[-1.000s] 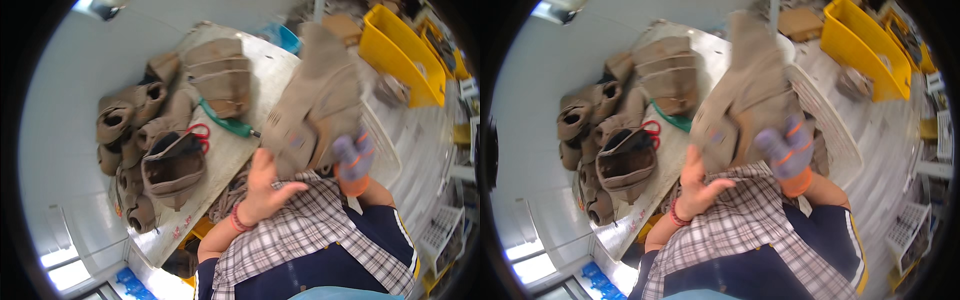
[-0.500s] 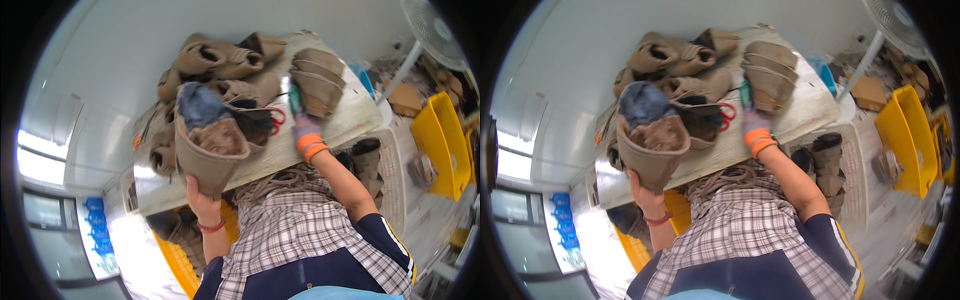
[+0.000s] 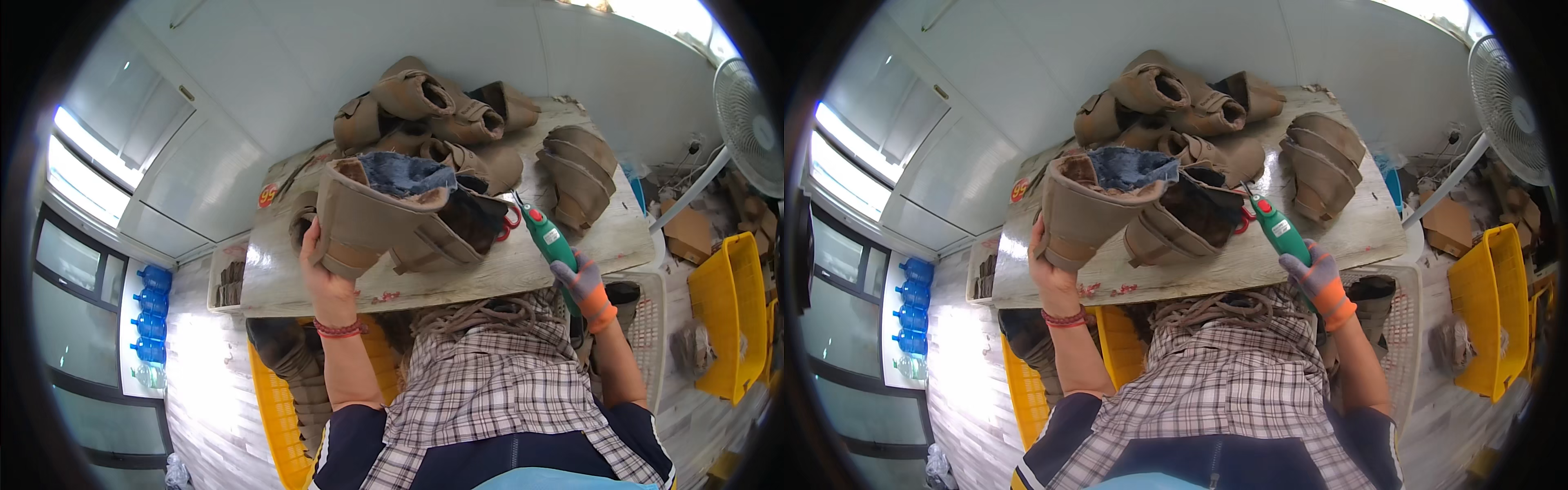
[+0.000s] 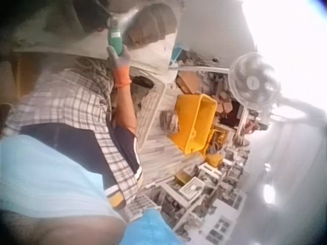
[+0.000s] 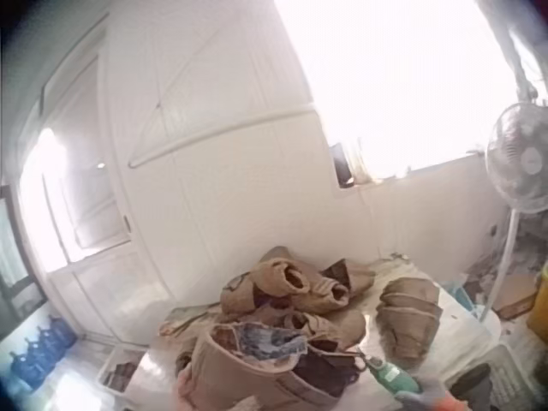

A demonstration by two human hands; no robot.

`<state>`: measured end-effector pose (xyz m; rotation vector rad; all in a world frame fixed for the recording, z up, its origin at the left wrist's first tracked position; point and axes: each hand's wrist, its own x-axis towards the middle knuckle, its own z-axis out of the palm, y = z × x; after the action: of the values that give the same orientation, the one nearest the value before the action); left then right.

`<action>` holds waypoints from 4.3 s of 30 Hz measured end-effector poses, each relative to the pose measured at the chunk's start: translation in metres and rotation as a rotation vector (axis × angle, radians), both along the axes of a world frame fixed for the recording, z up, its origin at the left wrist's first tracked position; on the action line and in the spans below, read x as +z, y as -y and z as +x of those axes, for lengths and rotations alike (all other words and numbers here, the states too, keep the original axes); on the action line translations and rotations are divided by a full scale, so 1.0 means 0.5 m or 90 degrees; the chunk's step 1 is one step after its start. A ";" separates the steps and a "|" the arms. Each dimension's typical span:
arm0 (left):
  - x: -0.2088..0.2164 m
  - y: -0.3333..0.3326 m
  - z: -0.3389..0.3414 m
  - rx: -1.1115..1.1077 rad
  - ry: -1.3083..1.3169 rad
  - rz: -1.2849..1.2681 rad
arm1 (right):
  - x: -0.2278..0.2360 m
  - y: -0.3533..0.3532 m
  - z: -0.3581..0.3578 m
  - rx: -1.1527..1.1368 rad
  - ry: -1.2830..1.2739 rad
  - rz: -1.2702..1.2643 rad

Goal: The person uses a green electric cutter and red scissors to cut the upper part of several beige shoes. They remove the cut sections and place them into a white basket below the table.

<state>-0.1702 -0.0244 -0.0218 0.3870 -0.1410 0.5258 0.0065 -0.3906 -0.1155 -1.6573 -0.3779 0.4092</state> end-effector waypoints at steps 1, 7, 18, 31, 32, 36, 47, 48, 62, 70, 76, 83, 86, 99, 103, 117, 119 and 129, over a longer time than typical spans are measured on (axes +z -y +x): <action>-0.002 -0.012 0.008 -0.013 0.001 -0.013 | 0.016 0.012 -0.010 0.016 -0.032 0.022; 0.026 -0.009 0.023 -0.042 -0.002 0.057 | 0.114 0.025 -0.051 -0.079 0.676 -0.097; 0.010 0.010 0.075 -0.042 -0.125 -0.046 | 0.111 0.024 -0.031 -0.120 0.853 -0.197; -0.016 0.038 0.125 -0.205 -0.009 -0.051 | 0.104 0.046 -0.025 -0.119 0.923 -0.165; -0.020 0.038 0.129 -0.195 -0.002 -0.030 | 0.103 0.047 -0.025 -0.117 0.925 -0.163; -0.034 0.029 0.147 -0.153 -0.042 -0.002 | 0.098 0.048 -0.025 -0.117 0.921 -0.144; 0.035 0.094 0.161 -0.261 -0.035 -0.066 | 0.124 0.034 -0.053 -0.147 0.890 -0.126; 0.043 0.108 0.154 -0.248 -0.026 -0.051 | 0.130 0.030 -0.058 -0.150 0.879 -0.125; 0.057 0.205 0.121 0.041 -0.030 0.326 | 0.174 -0.023 -0.083 -0.051 0.587 -0.021; 0.022 0.208 0.124 0.070 -0.066 0.485 | 0.172 -0.054 -0.085 -0.089 0.574 0.043; -0.019 0.203 0.142 0.297 -0.171 0.862 | 0.165 -0.061 -0.083 -0.104 0.499 0.059; -0.050 0.191 0.136 0.375 -0.165 1.127 | 0.144 -0.068 -0.087 -0.110 0.347 0.128; -0.092 0.168 0.139 0.514 -0.112 1.304 | 0.150 -0.064 -0.089 -0.090 0.238 0.164; -0.129 0.032 -0.036 0.623 -0.398 1.087 | 0.080 0.047 -0.024 -0.252 0.167 0.152; -0.157 -0.021 -0.040 0.389 -0.670 0.635 | 0.025 0.062 -0.029 -0.235 0.117 0.120; -0.371 0.019 0.101 0.275 -0.458 0.261 | -0.029 0.055 -0.050 -0.197 0.163 -0.028; -0.333 0.008 0.147 0.110 -0.435 0.156 | -0.032 0.054 -0.052 -0.189 0.168 -0.063; -0.101 0.100 0.137 0.182 -0.300 0.472 | 0.004 0.022 -0.064 -0.155 0.265 -0.108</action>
<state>-0.1016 -0.0743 -0.0724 1.2553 0.1897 0.6388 -0.0256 -0.4015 -0.1135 -1.9288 -0.4500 -0.0946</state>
